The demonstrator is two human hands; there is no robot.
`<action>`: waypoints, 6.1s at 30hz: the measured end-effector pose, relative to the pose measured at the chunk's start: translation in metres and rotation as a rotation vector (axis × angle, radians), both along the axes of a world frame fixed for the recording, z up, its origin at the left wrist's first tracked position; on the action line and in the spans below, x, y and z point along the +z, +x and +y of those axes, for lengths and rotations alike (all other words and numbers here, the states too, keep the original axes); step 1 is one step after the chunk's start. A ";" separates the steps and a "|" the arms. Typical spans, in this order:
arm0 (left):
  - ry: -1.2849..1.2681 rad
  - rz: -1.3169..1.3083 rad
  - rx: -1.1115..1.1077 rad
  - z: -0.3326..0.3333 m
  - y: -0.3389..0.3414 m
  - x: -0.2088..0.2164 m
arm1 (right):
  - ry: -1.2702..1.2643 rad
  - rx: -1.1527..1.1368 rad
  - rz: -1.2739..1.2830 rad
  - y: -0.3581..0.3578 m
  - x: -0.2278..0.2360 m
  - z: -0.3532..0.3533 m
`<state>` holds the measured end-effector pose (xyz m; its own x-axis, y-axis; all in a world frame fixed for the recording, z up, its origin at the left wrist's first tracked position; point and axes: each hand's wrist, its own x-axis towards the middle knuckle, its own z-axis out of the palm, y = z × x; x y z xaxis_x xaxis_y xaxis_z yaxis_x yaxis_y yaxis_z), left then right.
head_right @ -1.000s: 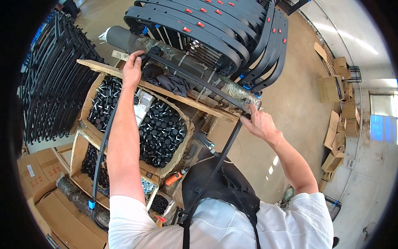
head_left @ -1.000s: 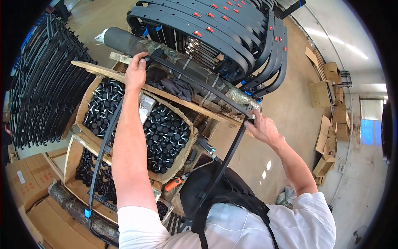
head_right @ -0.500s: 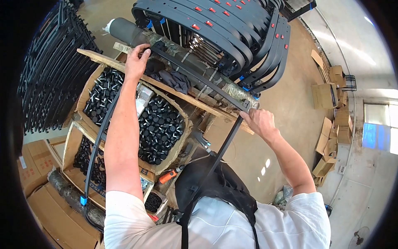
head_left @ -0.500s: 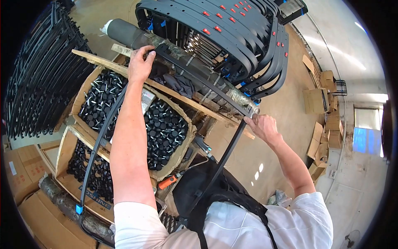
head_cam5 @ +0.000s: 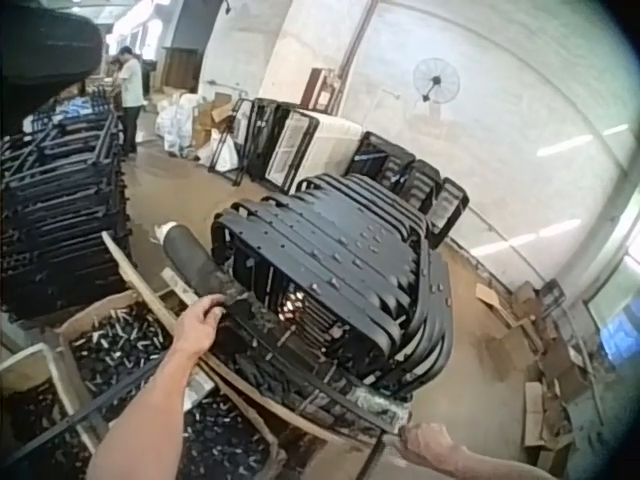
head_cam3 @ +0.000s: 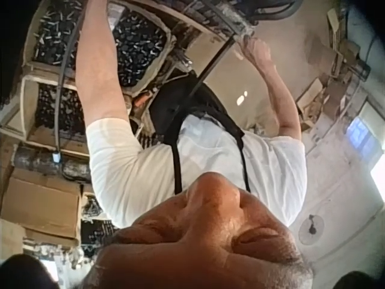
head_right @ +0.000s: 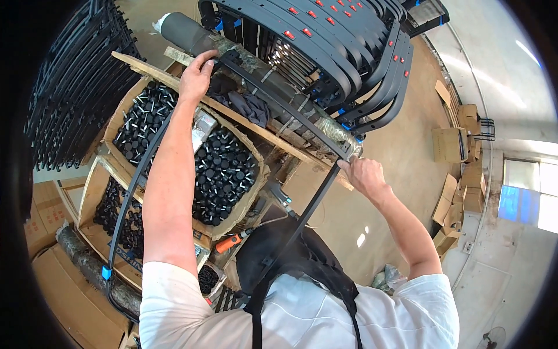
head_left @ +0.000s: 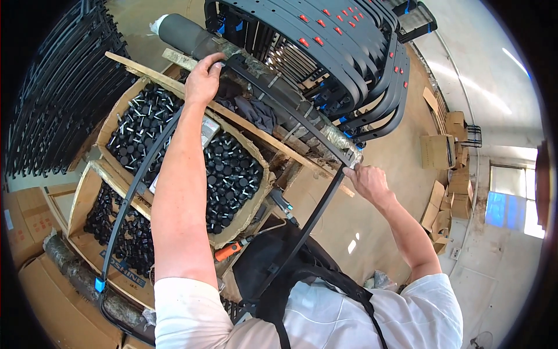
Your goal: Assemble and organize treadmill plastic covers and wiring components in a warehouse environment.
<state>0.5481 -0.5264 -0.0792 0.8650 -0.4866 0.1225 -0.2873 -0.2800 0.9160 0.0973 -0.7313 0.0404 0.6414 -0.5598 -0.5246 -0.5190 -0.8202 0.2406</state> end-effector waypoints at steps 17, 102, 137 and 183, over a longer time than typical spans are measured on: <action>0.157 -0.002 0.054 -0.008 -0.014 0.016 | -0.055 0.303 0.086 -0.007 0.014 -0.002; 0.666 -0.234 0.090 0.091 0.067 0.025 | 0.044 0.020 -0.156 0.007 -0.003 0.009; 0.509 -0.136 0.076 0.175 0.009 0.062 | 0.342 0.089 -0.516 0.127 0.065 0.075; -0.128 0.576 0.521 0.431 -0.494 0.085 | 0.356 1.172 -0.538 0.343 -0.006 0.426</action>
<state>0.0537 -0.0950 0.0060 0.9220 -0.0136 -0.3870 0.3820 -0.1307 0.9149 0.4402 -0.3058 0.0344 0.8174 0.5732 -0.0580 0.5677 -0.8185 -0.0882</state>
